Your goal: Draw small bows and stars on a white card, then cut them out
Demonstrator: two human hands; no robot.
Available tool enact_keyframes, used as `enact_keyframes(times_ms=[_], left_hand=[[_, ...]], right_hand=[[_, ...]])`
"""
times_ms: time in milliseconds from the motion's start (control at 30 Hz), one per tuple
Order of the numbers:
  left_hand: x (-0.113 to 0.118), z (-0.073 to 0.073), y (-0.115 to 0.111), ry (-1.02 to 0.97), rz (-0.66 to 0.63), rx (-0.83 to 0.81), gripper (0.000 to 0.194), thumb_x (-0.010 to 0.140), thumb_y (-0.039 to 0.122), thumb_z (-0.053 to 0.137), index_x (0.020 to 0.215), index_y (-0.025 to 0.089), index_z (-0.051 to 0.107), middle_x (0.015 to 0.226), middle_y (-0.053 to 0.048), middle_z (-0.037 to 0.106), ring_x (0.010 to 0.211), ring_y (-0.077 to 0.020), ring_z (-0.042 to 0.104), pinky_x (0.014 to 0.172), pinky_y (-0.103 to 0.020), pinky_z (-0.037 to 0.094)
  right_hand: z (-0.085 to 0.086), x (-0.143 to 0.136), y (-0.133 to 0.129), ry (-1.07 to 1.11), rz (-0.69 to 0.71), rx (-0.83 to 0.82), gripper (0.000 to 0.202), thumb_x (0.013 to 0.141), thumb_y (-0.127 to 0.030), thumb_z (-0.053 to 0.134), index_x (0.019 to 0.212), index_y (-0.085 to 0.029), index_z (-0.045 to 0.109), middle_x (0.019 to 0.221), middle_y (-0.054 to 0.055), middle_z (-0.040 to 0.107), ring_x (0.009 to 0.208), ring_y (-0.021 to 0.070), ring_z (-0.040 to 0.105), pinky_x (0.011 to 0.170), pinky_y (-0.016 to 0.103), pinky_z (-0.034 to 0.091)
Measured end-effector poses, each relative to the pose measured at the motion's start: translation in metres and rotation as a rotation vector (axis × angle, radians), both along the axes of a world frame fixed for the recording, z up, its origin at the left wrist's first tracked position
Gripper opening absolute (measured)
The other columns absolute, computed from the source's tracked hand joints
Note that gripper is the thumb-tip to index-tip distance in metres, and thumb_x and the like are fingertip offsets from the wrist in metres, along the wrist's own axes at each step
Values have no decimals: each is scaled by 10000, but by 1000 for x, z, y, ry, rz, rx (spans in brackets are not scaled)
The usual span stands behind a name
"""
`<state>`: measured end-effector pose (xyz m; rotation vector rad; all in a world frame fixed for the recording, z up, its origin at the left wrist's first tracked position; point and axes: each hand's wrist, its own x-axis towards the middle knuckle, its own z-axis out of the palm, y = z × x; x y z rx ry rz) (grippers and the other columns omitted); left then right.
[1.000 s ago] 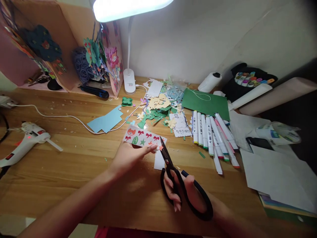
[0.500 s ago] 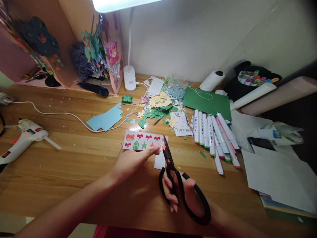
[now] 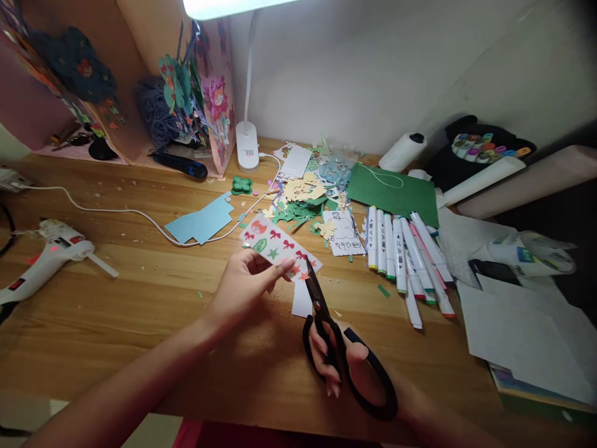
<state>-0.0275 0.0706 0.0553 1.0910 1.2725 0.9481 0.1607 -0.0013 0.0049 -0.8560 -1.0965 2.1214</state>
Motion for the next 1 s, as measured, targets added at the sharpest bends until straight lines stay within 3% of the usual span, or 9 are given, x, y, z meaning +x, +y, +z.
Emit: enact_keyframes(times_ms=[167,500,667,1000], left_hand=[[-4,-8,4,31,26,158,310,787,412,625,646,137,600,559,36,483,500,-69,373,460,-178,281],[-11,-11,13,10,-148,231,237,789,337,630,653,143,636,647,2,601,621,-115,529,582,-206,403],[-13,-13,12,19,-165,260,209,804,331,623,763,138,692,744,-32,654,684,-135,558,631,-229,420],[-12,-12,11,-15,-173,284,178,786,298,648,742,132,694,750,-45,659,702,-145,570,622,-228,429]], right_hand=[[2,0,0,-59,96,15,660,629,-823,435,762,-177,446,537,-75,383,417,49,300,404,170,365],[7,1,1,-150,211,50,667,637,-837,391,759,-181,425,548,-65,391,418,56,312,401,176,354],[9,-2,-3,-113,196,37,710,598,-864,366,770,-178,434,571,-57,393,449,66,335,449,200,385],[4,2,-5,-157,207,70,721,625,-865,297,782,-175,440,567,-61,390,439,64,340,442,197,395]])
